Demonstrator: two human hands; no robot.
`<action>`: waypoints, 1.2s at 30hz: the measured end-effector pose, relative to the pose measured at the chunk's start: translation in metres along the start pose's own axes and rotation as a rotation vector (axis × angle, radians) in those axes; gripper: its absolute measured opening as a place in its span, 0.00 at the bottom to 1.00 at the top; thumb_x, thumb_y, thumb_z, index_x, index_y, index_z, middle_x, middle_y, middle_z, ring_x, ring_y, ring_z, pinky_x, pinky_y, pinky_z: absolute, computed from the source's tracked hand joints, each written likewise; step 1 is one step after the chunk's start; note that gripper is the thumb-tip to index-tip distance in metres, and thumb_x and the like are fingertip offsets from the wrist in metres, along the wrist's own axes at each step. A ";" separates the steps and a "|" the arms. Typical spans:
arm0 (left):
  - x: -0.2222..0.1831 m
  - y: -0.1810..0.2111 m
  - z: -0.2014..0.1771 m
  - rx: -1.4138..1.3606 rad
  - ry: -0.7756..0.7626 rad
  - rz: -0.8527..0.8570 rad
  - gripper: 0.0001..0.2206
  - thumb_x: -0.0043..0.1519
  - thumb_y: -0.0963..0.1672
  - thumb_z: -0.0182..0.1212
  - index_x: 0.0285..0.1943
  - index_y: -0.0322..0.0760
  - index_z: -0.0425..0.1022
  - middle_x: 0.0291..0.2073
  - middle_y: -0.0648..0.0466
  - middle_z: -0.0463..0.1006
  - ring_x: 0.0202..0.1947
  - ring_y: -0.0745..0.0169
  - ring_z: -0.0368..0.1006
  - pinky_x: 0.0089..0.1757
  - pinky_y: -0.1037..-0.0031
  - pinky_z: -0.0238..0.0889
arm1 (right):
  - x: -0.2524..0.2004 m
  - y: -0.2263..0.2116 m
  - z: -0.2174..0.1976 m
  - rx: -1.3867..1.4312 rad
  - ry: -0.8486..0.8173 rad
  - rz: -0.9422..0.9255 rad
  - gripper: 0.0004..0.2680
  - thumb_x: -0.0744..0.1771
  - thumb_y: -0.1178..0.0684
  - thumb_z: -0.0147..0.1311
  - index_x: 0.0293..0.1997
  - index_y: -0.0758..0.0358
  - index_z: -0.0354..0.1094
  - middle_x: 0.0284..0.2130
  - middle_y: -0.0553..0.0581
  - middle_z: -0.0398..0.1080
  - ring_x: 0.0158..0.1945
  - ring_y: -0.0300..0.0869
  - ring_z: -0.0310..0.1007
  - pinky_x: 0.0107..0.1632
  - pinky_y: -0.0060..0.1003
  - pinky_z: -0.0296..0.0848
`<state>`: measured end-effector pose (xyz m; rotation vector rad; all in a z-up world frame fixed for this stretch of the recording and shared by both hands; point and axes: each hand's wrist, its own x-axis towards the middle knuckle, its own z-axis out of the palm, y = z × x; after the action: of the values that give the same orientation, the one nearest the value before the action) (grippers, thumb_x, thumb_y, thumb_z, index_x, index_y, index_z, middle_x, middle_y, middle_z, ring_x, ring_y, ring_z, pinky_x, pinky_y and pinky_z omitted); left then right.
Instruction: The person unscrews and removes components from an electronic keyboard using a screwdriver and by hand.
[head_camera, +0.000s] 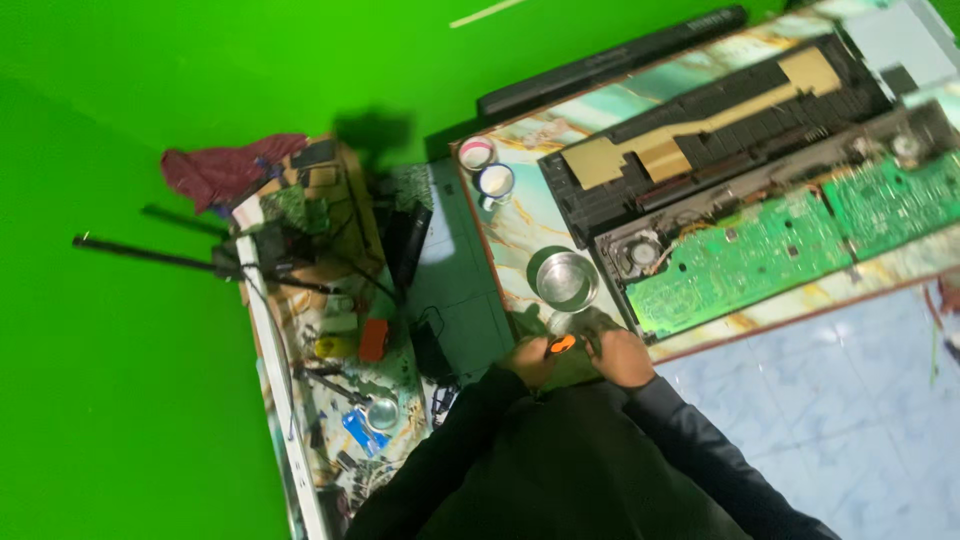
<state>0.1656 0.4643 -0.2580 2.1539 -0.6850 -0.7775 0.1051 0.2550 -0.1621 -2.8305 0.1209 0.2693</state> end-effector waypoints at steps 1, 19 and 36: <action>0.002 -0.001 0.002 -0.030 0.036 0.100 0.12 0.60 0.42 0.53 0.49 0.34 0.77 0.36 0.38 0.80 0.38 0.38 0.77 0.40 0.55 0.69 | -0.005 0.000 0.008 0.030 0.071 -0.021 0.12 0.63 0.47 0.60 0.49 0.57 0.74 0.37 0.64 0.77 0.39 0.58 0.78 0.44 0.50 0.75; 0.024 0.009 0.003 0.042 0.076 0.140 0.20 0.58 0.43 0.56 0.60 0.30 0.67 0.47 0.37 0.80 0.46 0.30 0.75 0.46 0.47 0.68 | 0.013 -0.008 0.076 0.011 0.335 -0.111 0.04 0.60 0.52 0.53 0.27 0.56 0.74 0.24 0.62 0.73 0.27 0.55 0.74 0.41 0.51 0.67; 0.030 -0.004 0.006 0.038 0.057 0.183 0.23 0.57 0.43 0.58 0.62 0.30 0.67 0.48 0.39 0.80 0.48 0.33 0.76 0.47 0.52 0.69 | 0.009 -0.028 0.041 0.002 0.329 -0.164 0.12 0.59 0.48 0.56 0.41 0.60 0.73 0.34 0.62 0.74 0.35 0.53 0.75 0.39 0.49 0.65</action>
<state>0.1825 0.4439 -0.2736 2.1038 -0.8589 -0.6084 0.1098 0.2935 -0.1943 -2.8376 -0.0421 -0.2335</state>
